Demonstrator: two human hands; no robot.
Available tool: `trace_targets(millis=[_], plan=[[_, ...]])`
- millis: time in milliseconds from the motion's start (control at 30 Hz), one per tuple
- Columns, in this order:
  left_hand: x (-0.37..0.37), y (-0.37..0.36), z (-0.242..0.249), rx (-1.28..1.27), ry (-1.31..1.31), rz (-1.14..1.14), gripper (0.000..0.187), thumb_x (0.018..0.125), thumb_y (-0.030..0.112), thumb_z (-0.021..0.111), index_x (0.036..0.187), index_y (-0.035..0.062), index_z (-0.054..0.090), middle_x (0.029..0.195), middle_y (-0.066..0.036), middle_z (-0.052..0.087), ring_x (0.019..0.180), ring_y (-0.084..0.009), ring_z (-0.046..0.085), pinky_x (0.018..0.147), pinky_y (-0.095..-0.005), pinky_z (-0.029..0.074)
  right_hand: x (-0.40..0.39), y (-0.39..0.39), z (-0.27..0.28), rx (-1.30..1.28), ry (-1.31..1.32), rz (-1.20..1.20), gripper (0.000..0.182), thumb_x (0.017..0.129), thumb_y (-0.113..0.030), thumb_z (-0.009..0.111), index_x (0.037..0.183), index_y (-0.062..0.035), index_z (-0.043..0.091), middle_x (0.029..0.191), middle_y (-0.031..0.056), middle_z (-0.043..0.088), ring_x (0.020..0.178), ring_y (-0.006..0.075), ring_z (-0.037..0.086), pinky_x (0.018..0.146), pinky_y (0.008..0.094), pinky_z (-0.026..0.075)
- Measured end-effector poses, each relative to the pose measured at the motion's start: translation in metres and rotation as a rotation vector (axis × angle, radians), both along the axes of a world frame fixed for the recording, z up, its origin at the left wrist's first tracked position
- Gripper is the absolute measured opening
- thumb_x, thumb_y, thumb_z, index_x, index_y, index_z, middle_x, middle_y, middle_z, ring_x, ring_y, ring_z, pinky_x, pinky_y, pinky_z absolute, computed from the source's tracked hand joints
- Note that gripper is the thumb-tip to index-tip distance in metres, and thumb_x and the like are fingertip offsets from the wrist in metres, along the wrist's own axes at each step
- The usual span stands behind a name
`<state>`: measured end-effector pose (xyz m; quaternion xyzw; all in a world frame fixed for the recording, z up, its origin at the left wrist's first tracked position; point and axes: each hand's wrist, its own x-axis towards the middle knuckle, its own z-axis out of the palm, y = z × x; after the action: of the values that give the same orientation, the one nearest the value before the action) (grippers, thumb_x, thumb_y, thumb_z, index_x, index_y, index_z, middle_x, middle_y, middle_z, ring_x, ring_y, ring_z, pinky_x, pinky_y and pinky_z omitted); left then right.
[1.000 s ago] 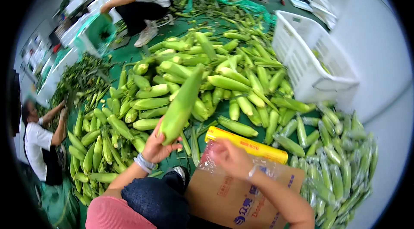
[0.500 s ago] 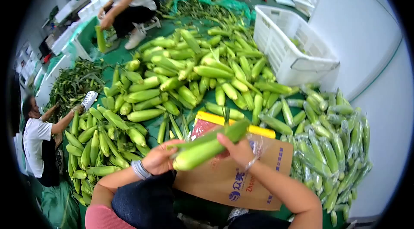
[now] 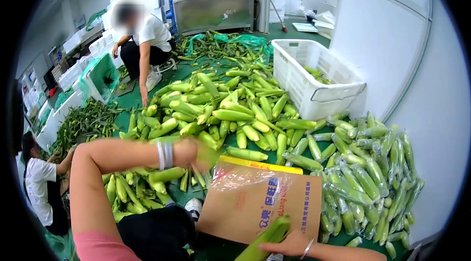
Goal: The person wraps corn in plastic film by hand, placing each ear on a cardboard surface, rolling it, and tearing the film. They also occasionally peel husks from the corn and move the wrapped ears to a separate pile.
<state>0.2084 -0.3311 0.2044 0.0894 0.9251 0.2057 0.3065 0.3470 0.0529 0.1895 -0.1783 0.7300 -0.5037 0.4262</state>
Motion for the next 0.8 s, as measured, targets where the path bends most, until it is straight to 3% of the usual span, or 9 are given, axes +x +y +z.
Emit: trace_targets(millis=[133,167,267,367,467,567,600,667,800], plan=[[-0.127,-0.013,0.15,1.598,0.563,0.791,0.088,0.084,0.058,0.046,0.142,0.0107,0.0,0.141,-0.031,0.009,0.13,-0.0383,0.021,0.102,-0.0485,0.028,-0.003,-0.024,0.008,-0.067,0.057,-0.036,0.036,0.073,-0.021,0.074,0.102,-0.0022,0.062,0.093,0.0066,0.065,0.084,0.0131,0.06,0.079,0.0263,0.048],[-0.125,-0.007,0.151,1.552,0.581,0.641,0.099,0.081,0.06,0.049,0.139,0.0109,-0.015,0.142,-0.03,0.003,0.134,-0.0367,0.009,0.105,-0.0474,0.024,-0.009,-0.028,0.005,-0.105,0.134,-0.068,0.036,0.073,-0.02,0.074,0.101,-0.0023,0.062,0.094,0.0067,0.064,0.084,0.0128,0.06,0.08,0.0261,0.048],[-0.081,0.052,0.058,1.091,0.163,0.03,0.056,0.092,0.045,0.037,0.127,0.0025,0.041,0.125,-0.015,0.05,0.117,-0.0265,0.047,0.096,-0.0401,0.037,-0.036,-0.028,0.017,-0.094,0.13,-0.101,0.043,0.075,-0.026,0.071,0.108,-0.0025,0.056,0.1,0.0067,0.061,0.091,0.0129,0.058,0.084,0.0274,0.046],[0.024,0.096,-0.048,0.831,0.134,-0.49,0.073,0.078,0.035,0.067,0.132,0.0011,0.033,0.123,-0.015,0.049,0.12,-0.0257,0.042,0.1,-0.0376,0.034,-0.058,-0.023,-0.001,-0.219,0.046,-0.377,0.039,0.078,-0.023,0.069,0.109,-0.0027,0.056,0.096,0.0061,0.061,0.082,0.01,0.058,0.072,0.0242,0.048],[0.086,0.128,-0.046,0.688,0.052,-0.177,0.077,0.07,0.041,0.072,0.127,0.0024,0.037,0.112,-0.022,0.053,0.106,-0.0349,0.052,0.089,-0.0392,0.042,-0.059,-0.022,-0.017,-0.213,-0.164,-0.498,0.041,0.079,-0.023,0.068,0.112,-0.0021,0.054,0.089,0.0043,0.062,0.072,0.007,0.057,0.061,0.0219,0.048],[0.098,0.111,-0.086,0.618,0.137,-0.183,0.074,0.066,0.03,0.074,0.125,0.002,0.039,0.111,-0.021,0.054,0.103,-0.0351,0.054,0.086,-0.0394,0.044,-0.047,-0.027,-0.048,-0.337,0.305,-0.365,0.048,0.079,-0.027,0.068,0.114,-0.0002,0.051,0.089,0.0064,0.061,0.069,0.0109,0.057,0.06,0.0251,0.048],[0.097,0.106,-0.082,0.716,0.258,-0.128,0.066,0.065,0.019,0.077,0.119,0.001,0.043,0.104,-0.013,0.056,0.095,-0.0236,0.057,0.082,-0.0326,0.045,-0.055,-0.018,-0.044,-0.121,0.196,-0.198,0.053,0.076,-0.029,0.07,0.113,0.0019,0.049,0.088,0.0117,0.062,0.07,0.0204,0.06,0.064,0.031,0.05],[0.09,0.091,-0.078,0.805,0.31,0.157,0.063,0.067,0.013,0.075,0.12,0.0018,0.043,0.104,-0.006,0.053,0.093,-0.0158,0.053,0.082,-0.0295,0.044,-0.065,-0.001,-0.083,0.092,0.836,-0.18,0.05,0.077,-0.04,0.066,0.104,0.0022,0.056,0.081,0.016,0.063,0.071,0.0305,0.062,0.068,0.0377,0.05],[0.048,0.08,-0.062,0.637,0.587,0.463,0.058,0.066,0.012,0.075,0.113,0.0003,0.044,0.1,-0.013,0.054,0.09,-0.023,0.054,0.078,-0.0325,0.044,-0.096,0.011,-0.084,0.814,0.519,-0.235,0.051,0.08,-0.049,0.056,0.091,0.0001,0.064,0.077,0.0178,0.064,0.074,0.0338,0.062,0.07,0.0408,0.049]])
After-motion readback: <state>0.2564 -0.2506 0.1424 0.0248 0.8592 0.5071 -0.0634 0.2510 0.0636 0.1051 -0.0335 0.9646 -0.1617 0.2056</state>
